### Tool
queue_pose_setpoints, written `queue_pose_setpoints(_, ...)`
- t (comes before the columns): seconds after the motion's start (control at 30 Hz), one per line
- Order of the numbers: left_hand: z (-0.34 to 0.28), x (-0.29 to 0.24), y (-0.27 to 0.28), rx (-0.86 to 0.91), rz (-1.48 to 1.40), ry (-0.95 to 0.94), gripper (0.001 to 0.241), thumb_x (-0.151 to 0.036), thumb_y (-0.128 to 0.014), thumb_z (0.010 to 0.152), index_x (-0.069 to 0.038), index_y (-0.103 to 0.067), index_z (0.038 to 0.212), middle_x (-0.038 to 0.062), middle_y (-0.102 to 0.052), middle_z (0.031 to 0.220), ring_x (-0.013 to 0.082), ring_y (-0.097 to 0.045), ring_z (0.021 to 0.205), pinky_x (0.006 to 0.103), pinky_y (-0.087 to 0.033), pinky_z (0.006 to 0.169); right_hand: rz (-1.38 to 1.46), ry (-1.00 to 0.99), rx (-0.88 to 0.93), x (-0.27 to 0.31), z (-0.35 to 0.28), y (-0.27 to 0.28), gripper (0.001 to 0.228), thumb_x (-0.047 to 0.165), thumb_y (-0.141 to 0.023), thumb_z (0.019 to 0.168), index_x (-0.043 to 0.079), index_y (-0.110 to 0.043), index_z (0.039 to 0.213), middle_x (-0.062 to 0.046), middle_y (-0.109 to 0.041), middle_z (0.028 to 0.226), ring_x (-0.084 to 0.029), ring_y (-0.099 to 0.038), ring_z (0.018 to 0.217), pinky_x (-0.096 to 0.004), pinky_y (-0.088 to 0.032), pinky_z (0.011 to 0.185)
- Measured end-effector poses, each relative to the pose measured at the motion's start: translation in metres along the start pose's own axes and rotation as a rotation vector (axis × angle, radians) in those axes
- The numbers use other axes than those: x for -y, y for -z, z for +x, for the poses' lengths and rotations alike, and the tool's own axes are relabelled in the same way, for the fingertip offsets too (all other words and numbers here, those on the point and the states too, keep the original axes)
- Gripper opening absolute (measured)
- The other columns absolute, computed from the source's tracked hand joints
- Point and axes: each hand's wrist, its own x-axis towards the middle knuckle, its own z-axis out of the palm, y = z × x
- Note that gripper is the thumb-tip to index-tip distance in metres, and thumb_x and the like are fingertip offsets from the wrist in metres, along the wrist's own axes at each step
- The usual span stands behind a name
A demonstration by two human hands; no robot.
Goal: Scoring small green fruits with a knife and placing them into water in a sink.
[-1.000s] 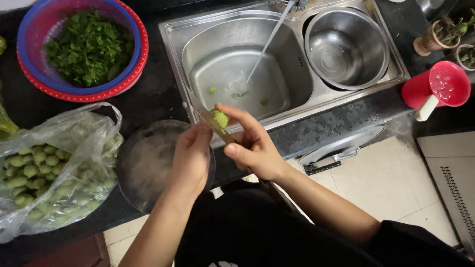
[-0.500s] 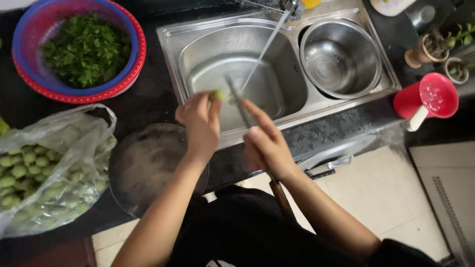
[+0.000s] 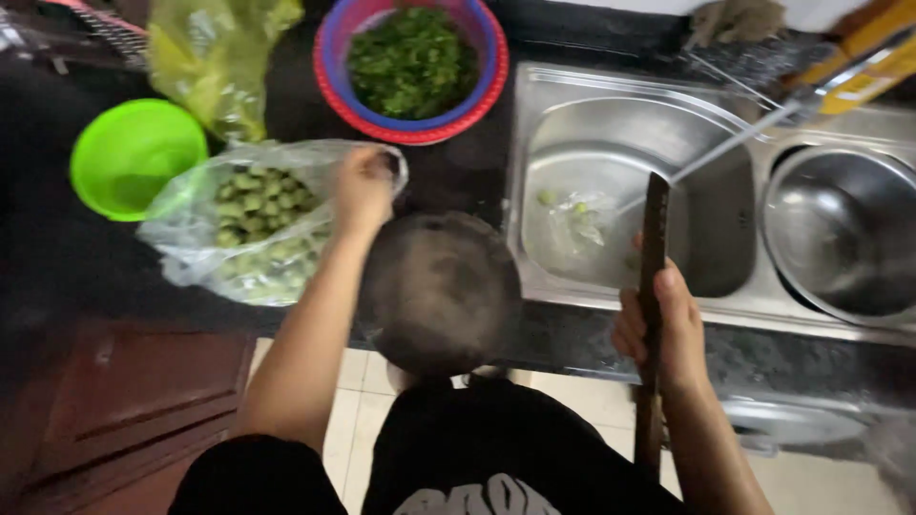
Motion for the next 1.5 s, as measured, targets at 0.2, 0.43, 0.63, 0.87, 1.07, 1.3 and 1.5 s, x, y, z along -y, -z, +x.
queue_pose_setpoints(0.2, 0.064, 0.173, 0.107, 0.002, 0.591, 0.416, 0.034, -0.027, -0.063, 0.095, -0.036, -0.073, 0.126, -0.001, -0.073, 0.120, 0.0326, -0.072, 0.113, 0.0520, -0.054, 0.093, -0.060, -0.055, 0.010, -0.004, 0.002, -0.025, 0.061, 0.049, -0.047, 0.105, 0.016, -0.044, 0.156, 0.003, -0.027, 0.052, -0.010, -0.030, 0.030, -0.024, -0.030, 0.029)
queue_pose_setpoints(0.43, 0.070, 0.157, 0.096, 0.170, 0.763, 0.040, 0.029, -0.028, -0.073, 0.095, -0.015, -0.077, 0.120, 0.013, -0.071, 0.123, 0.0427, -0.069, 0.112, 0.0536, -0.055, 0.094, -0.094, -0.092, 0.015, -0.012, 0.001, -0.050, 0.063, 0.046, -0.050, 0.103, 0.009, -0.046, 0.154, 0.003, -0.026, 0.052, -0.010, -0.029, 0.031, -0.025, -0.027, 0.029)
queue_pose_setpoints(0.63, 0.061, 0.140, 0.102, 0.179, 0.815, -0.043, 0.033, -0.009, -0.060, 0.100, -0.018, -0.076, 0.127, 0.010, -0.070, 0.129, 0.0376, -0.071, 0.111, 0.0501, -0.049, 0.095, -0.091, -0.113, 0.044, -0.015, 0.002, -0.054, 0.059, 0.041, -0.049, 0.105, 0.006, -0.048, 0.152, 0.002, -0.031, 0.051, -0.009, -0.031, 0.030, -0.024, -0.028, 0.030)
queue_pose_setpoints(0.87, 0.019, 0.087, 0.113, 0.121, 0.116, 0.230, 0.026, -0.014, -0.055, 0.108, -0.009, -0.067, 0.131, 0.023, -0.064, 0.125, 0.0474, -0.063, 0.121, 0.0554, -0.050, 0.102, -0.074, -0.101, 0.019, -0.018, 0.002, -0.048, 0.057, 0.039, -0.047, 0.107, 0.006, -0.047, 0.153, 0.002, -0.030, 0.051, -0.010, -0.032, 0.031, -0.024, -0.028, 0.031)
queue_pose_setpoints(1.07, -0.107, -0.096, 0.111, 0.599, -1.492, 0.506, 0.044, -0.001, -0.058, 0.102, -0.007, -0.060, 0.146, 0.020, -0.067, 0.139, 0.0248, -0.071, 0.119, 0.0311, -0.058, 0.108, -0.017, -0.086, -0.018, -0.032, 0.002, -0.039, 0.053, 0.035, -0.048, 0.108, 0.014, -0.043, 0.156, 0.003, -0.029, 0.054, -0.010, -0.033, 0.033, -0.023, -0.031, 0.034)
queue_pose_setpoints(1.3, -0.156, -0.195, 0.079, 0.868, -1.480, 0.392, 0.052, 0.005, -0.062, 0.097, -0.001, -0.056, 0.149, 0.025, -0.067, 0.139, 0.0330, -0.068, 0.124, 0.0391, -0.054, 0.112, 0.144, -0.090, 0.061, -0.021, 0.002, -0.040, 0.055, 0.042, -0.052, 0.106, 0.014, -0.048, 0.153, 0.002, -0.031, 0.054, -0.010, -0.034, 0.033, -0.024, -0.031, 0.031)
queue_pose_setpoints(1.5, -0.172, -0.216, 0.065, 0.803, -1.296, 0.338, 0.051, 0.003, -0.068, 0.095, -0.002, -0.060, 0.145, 0.024, -0.073, 0.126, 0.0316, -0.075, 0.111, 0.0418, -0.060, 0.105, 0.167, -0.079, 0.136, -0.014, -0.007, -0.034, 0.059, 0.042, -0.051, 0.105, 0.010, -0.047, 0.155, 0.000, -0.032, 0.054, -0.010, -0.035, 0.032, -0.025, -0.035, 0.030)
